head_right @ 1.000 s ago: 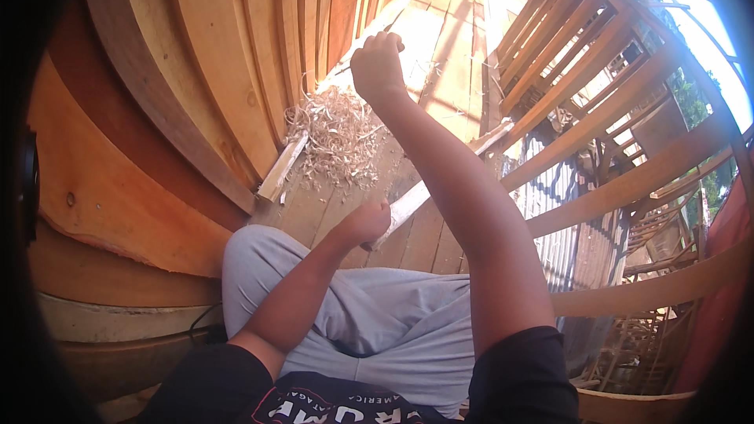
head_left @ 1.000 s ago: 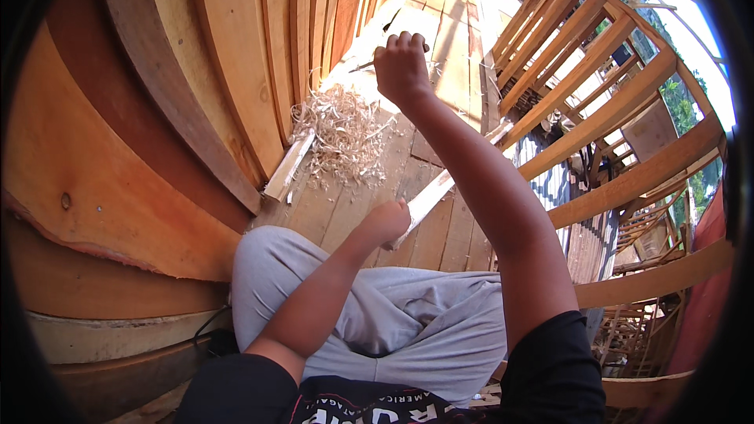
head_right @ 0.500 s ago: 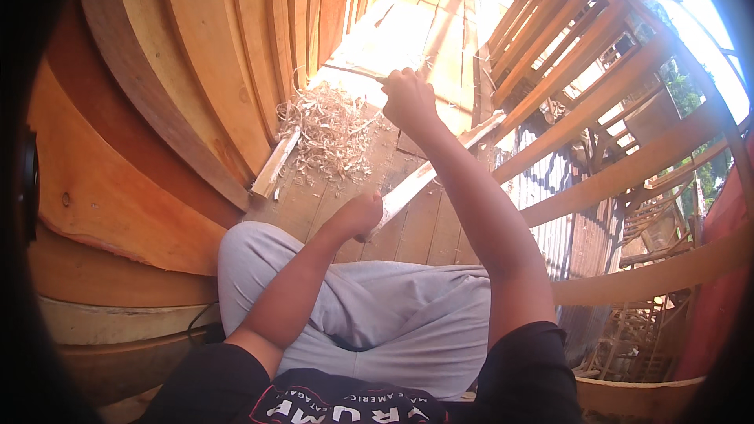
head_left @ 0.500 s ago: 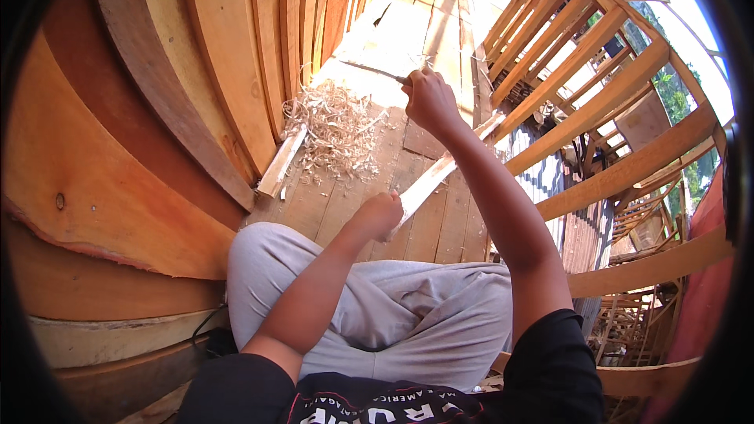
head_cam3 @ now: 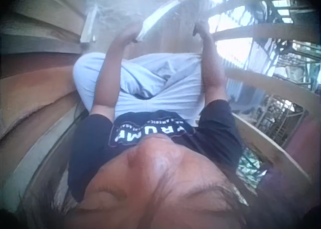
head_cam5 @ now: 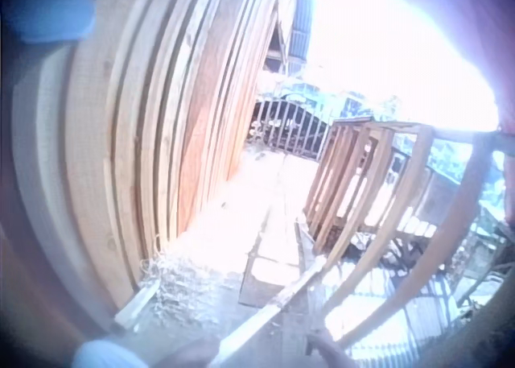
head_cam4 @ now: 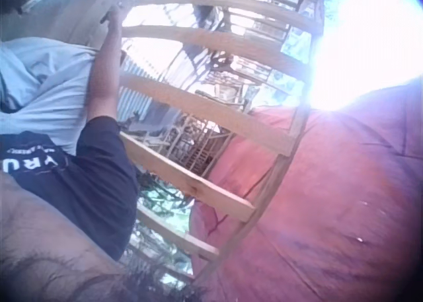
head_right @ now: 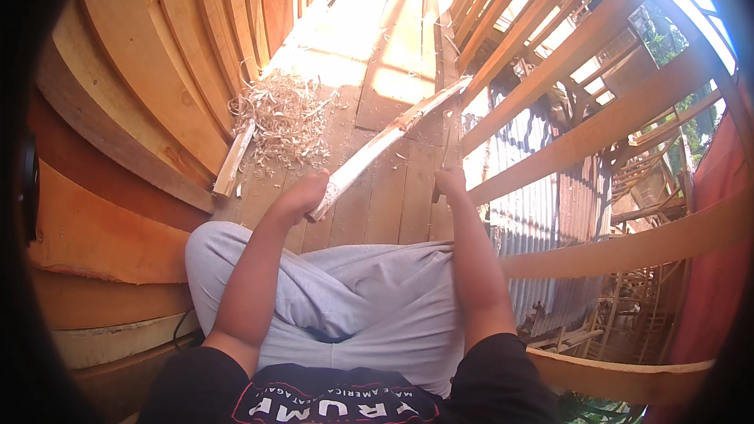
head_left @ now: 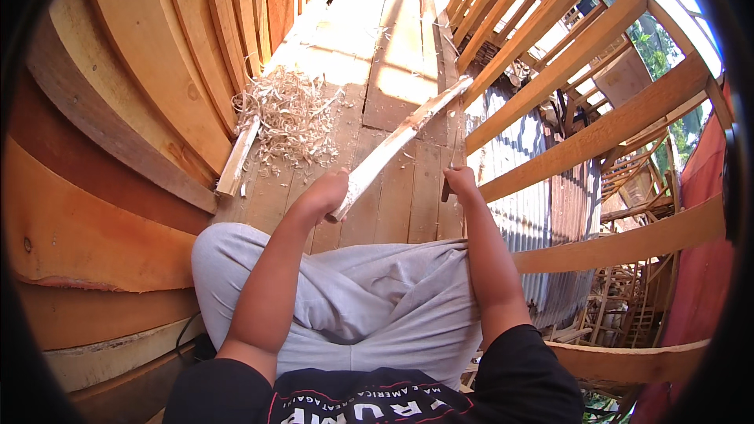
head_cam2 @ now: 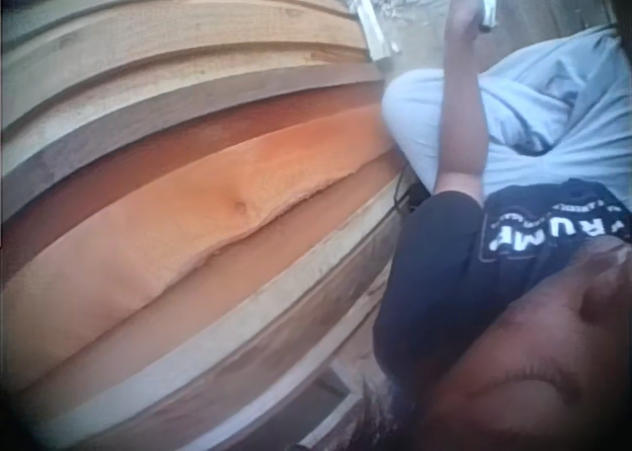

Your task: The person sits cross-legged and uses a knife to shave thin layers off a long piece of wood, creating wood shavings. The person repeatedly adjusts the wood and continues shaving along its length.

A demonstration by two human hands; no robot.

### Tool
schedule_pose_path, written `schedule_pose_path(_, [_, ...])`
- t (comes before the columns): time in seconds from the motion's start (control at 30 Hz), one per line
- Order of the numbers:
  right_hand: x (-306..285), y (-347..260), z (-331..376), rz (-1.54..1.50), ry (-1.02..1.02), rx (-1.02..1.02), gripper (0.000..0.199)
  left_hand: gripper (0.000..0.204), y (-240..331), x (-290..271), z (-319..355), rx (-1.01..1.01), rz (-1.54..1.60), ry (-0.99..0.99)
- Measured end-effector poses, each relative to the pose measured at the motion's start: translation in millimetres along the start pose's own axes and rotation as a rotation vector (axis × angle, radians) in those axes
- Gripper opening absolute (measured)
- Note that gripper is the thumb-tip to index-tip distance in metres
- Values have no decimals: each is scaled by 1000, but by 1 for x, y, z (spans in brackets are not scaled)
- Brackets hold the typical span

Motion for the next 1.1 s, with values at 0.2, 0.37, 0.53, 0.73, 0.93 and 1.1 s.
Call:
schedule_pose_path(0.2, [60, -2, 14, 665, -60, -38, 27, 52, -5, 5, -8, 30, -17, 2])
schedule_pose_path(0.37, [74, -46, 65, 191, -534, -141, 24, 57, -8, 2, -4, 33, -19, 37])
schedule_pose_path(0.53, [52, -49, 63, 144, -269, 15, 13, 56, -8, 3, -5, 47, -47, 14])
schedule_pose_path(0.73, [60, -33, 55, 777, -399, -219, 18, 57, -6, 9, -9, 57, -27, -7])
schedule_pose_path(0.93, [66, -49, 46, -59, -332, -248, 32, 58, -11, 3, -6, 35, -42, 2])
schedule_pose_path(1.1, [42, 5, -12, 255, 260, -182, 39, 61, 2, 16, -1, 47, -83, -21])
Point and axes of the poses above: each hand's wrist, its own z-axis away from the middle knuckle, its own x-axis out of the palm, y = z × x, the point moved 1 cm from there along -z, towards the middle knuckle, and after that the axes turned 1 degree about -x, right-handed, at the moved point
